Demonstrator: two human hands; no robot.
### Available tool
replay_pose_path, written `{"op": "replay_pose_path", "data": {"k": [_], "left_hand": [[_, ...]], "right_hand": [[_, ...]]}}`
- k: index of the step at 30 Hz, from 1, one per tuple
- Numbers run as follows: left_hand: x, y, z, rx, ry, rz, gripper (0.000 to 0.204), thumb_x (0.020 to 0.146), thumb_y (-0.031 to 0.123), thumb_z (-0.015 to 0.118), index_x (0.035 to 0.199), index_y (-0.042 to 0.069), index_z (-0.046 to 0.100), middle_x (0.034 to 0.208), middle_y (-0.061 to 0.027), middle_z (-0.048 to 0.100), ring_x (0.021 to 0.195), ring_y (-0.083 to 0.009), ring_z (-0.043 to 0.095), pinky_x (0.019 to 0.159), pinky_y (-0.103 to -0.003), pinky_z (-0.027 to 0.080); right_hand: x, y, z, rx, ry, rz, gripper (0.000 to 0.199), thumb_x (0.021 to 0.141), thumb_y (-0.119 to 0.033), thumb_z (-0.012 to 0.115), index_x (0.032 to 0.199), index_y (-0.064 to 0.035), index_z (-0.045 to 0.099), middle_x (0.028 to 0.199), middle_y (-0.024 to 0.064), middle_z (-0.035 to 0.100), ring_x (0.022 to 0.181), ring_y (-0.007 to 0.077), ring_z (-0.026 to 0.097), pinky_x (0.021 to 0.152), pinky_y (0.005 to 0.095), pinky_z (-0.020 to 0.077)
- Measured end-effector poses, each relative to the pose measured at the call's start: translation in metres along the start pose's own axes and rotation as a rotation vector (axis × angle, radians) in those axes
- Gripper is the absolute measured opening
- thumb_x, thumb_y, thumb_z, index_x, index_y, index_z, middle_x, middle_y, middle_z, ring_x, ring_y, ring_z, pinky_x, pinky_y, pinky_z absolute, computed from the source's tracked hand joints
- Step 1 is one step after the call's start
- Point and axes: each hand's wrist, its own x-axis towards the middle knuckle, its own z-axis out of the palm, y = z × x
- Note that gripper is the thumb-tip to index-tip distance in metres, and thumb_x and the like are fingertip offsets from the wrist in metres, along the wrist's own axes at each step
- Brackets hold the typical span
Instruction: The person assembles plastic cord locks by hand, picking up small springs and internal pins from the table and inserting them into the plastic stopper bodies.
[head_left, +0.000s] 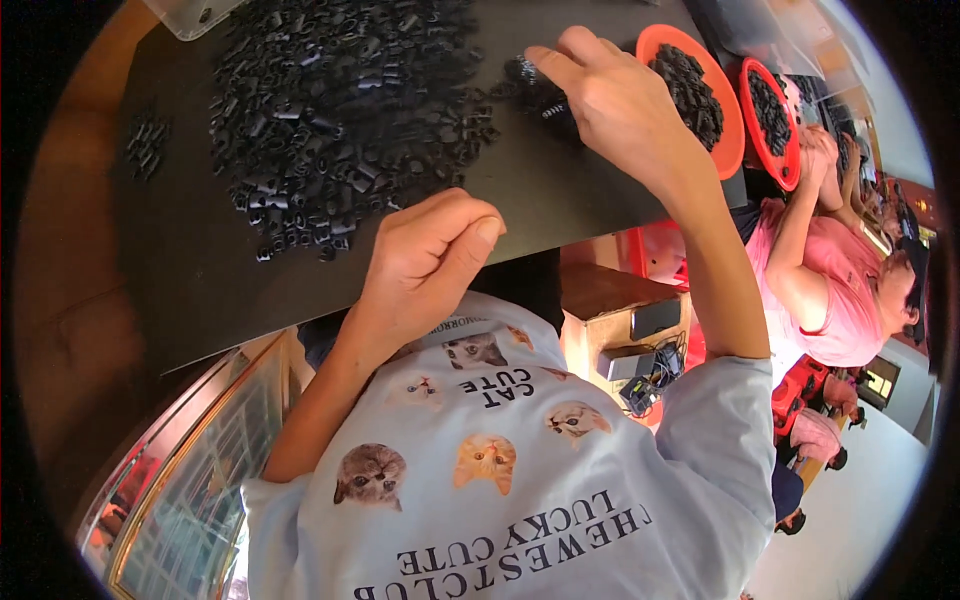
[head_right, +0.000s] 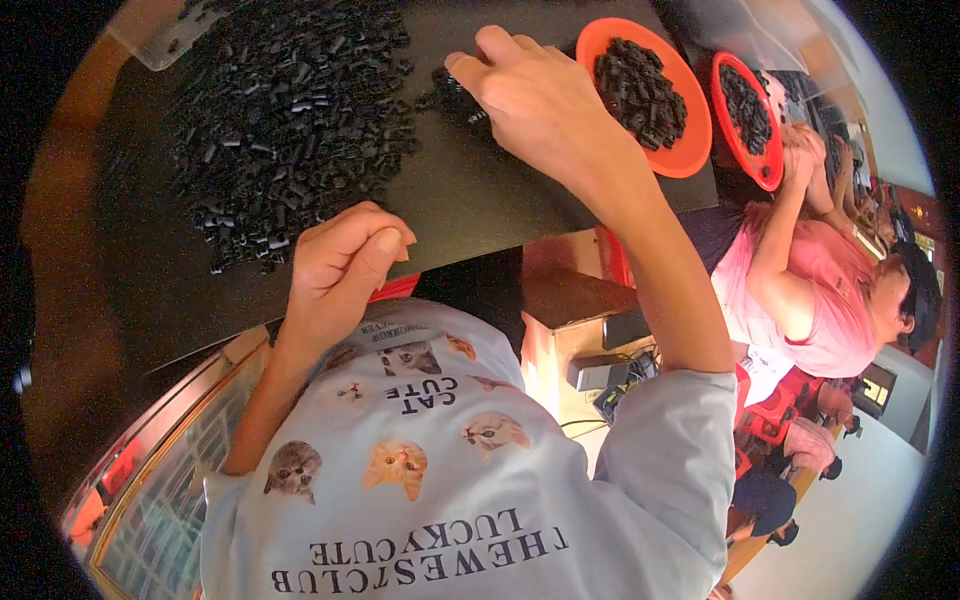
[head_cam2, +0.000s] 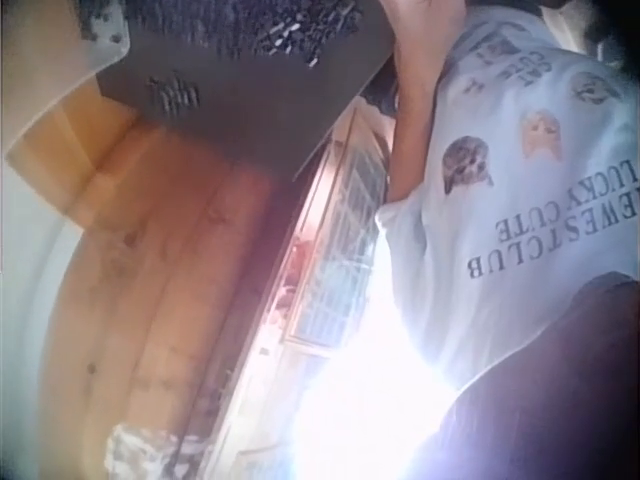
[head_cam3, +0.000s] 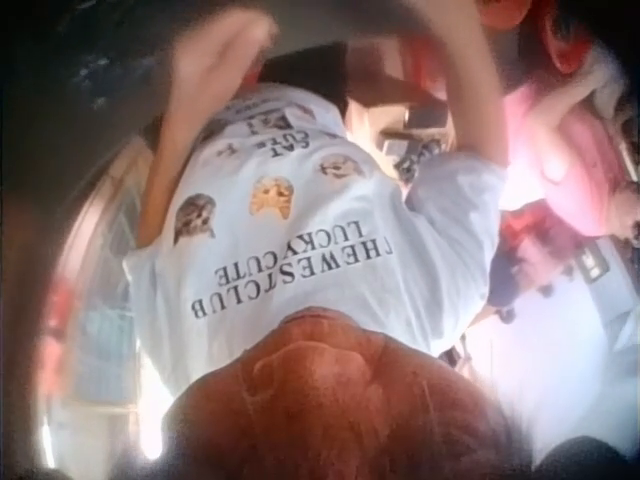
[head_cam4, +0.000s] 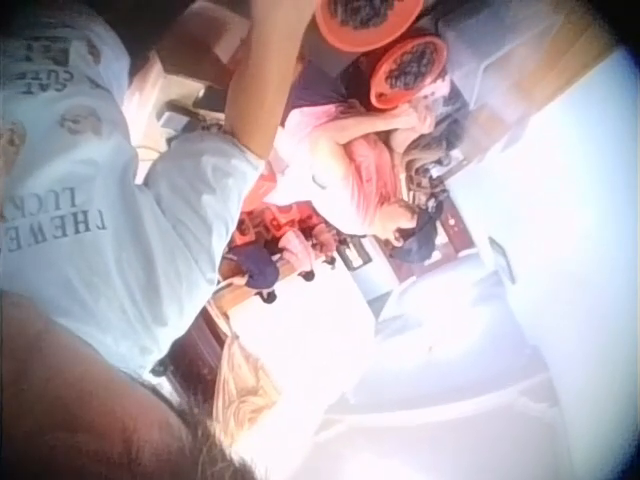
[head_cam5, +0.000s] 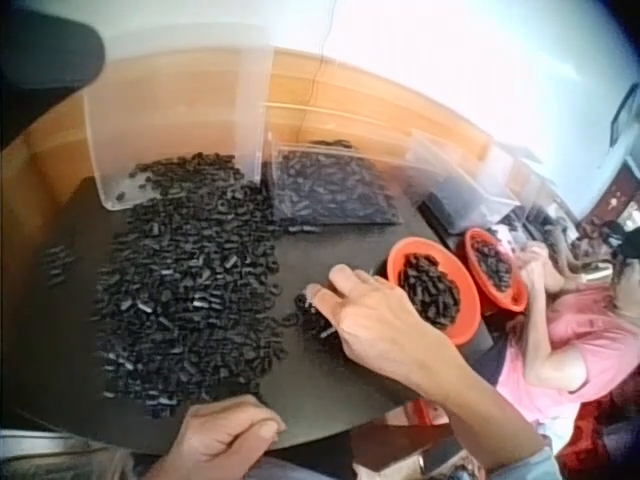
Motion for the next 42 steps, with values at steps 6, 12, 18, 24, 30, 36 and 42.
{"op": "replay_pose_path", "data": {"k": [6,12,18,24,30,36,42], "left_hand": [[-0.002,-0.002,0.002,0.018,0.002,0.081,0.006,0.089,0.002,0.058,0.085,-0.003,0.06,0.069,-0.0083,0.053,0.058,-0.0173,0.05,0.053,-0.029,0.041],[-0.002,0.002,0.004,0.125,-0.064,0.151,0.003,0.086,-0.002,0.058,0.083,-0.002,0.06,0.07,-0.009,0.055,0.06,-0.0187,0.054,0.054,-0.03,0.042],[-0.007,-0.002,0.007,0.206,-0.06,0.264,0.002,0.082,-0.001,0.062,0.082,-0.001,0.06,0.07,-0.011,0.054,0.058,-0.0245,0.054,0.052,-0.033,0.043],[-0.016,-0.002,0.012,0.375,-0.075,0.418,0.007,0.077,0.004,0.066,0.079,0.001,0.06,0.072,-0.0103,0.056,0.059,-0.0278,0.056,0.052,-0.035,0.046],[-0.038,0.003,0.011,0.449,-0.055,0.48,0.008,0.074,0.004,0.068,0.076,0.002,0.061,0.071,-0.0094,0.057,0.057,-0.0257,0.056,0.051,-0.035,0.046],[-0.058,0.003,0.007,0.43,0.017,0.427,0.007,0.073,0.001,0.067,0.077,0.001,0.061,0.07,-0.0092,0.057,0.057,-0.0262,0.056,0.05,-0.035,0.046],[-0.078,-0.001,0.008,0.409,0.045,0.331,0.005,0.079,0.001,0.065,0.079,0.0,0.061,0.07,-0.0111,0.057,0.058,-0.0278,0.056,0.051,-0.035,0.047]], "right_hand": [[0.023,-0.034,-0.003,0.419,-0.007,-0.17,0.022,0.077,-0.007,0.062,0.099,-0.0057,0.062,0.085,0.0117,0.054,0.085,0.0318,0.059,0.07,0.0425,0.0499],[0.038,-0.043,0.017,0.459,0.032,-0.276,0.025,0.08,-0.021,0.069,0.102,-0.0078,0.064,0.087,0.0121,0.054,0.084,0.0315,0.059,0.072,0.0431,0.0496],[0.053,-0.05,0.025,0.26,0.123,-0.197,0.013,0.077,-0.009,0.064,0.089,-0.0057,0.064,0.087,0.0124,0.055,0.084,0.0318,0.06,0.071,0.0433,0.0506],[0.043,-0.089,0.009,0.63,0.042,-0.314,0.003,0.077,-0.006,0.062,0.08,-0.0062,0.061,0.085,0.0099,0.054,0.083,0.0307,0.059,0.067,0.041,0.0508],[0.042,-0.114,0.014,0.619,-0.001,-0.447,0.004,0.076,-0.009,0.064,0.08,-0.0069,0.062,0.083,0.0095,0.054,0.08,0.0291,0.059,0.066,0.0394,0.0506],[0.041,-0.133,0.02,0.434,0.065,-0.463,0.009,0.073,-0.008,0.065,0.075,-0.0029,0.057,0.082,0.01,0.052,0.077,0.0283,0.059,0.065,0.0381,0.0507],[0.029,-0.135,0.018,0.383,0.111,-0.401,0.012,0.076,-0.006,0.065,0.08,-0.003,0.054,0.084,0.009,0.05,0.078,0.0281,0.058,0.064,0.0385,0.0501]]}}
